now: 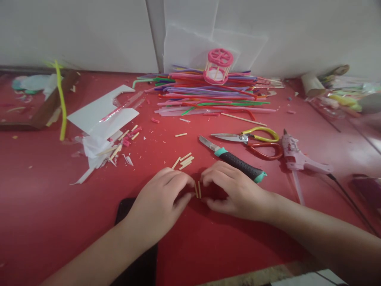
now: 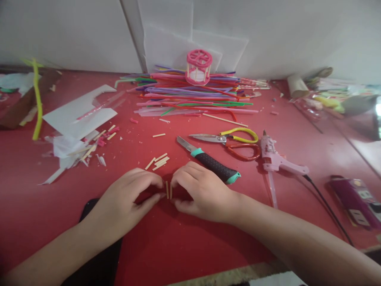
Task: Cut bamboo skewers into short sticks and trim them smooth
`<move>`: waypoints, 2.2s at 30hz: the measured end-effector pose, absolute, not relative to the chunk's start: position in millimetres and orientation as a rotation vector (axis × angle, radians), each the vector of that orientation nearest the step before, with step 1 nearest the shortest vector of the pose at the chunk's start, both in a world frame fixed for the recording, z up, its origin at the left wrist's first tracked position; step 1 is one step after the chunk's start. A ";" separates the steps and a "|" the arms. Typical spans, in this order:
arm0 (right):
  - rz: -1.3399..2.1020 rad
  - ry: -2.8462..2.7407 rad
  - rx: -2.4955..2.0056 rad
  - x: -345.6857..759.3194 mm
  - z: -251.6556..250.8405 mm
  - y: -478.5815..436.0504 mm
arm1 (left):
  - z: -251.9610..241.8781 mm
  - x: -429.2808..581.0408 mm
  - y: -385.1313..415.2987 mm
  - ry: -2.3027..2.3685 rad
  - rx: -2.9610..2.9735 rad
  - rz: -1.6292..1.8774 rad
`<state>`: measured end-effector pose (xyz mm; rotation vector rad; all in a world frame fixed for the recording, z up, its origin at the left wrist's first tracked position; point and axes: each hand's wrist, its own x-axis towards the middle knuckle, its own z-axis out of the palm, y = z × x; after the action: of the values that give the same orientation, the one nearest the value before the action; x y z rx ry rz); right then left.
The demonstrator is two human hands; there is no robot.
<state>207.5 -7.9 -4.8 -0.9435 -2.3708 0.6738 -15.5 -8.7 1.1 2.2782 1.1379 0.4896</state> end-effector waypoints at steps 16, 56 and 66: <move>0.695 -2.370 -0.948 205.8 -6.6 -6.3 | 1.1 -15.1 -10.7 1.223 2.210 0.456; 0.751 -2.352 -0.959 207.7 -5.2 -5.5 | -0.3 -15.4 -13.2 1.251 2.241 0.425; 0.771 -2.357 -0.981 209.2 -3.1 -5.3 | 1.4 -15.2 -13.9 1.246 2.227 0.418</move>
<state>209.2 -5.3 -3.1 -0.9806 -2.3572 0.7714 -15.2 -13.9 1.4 2.2268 1.2464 0.4176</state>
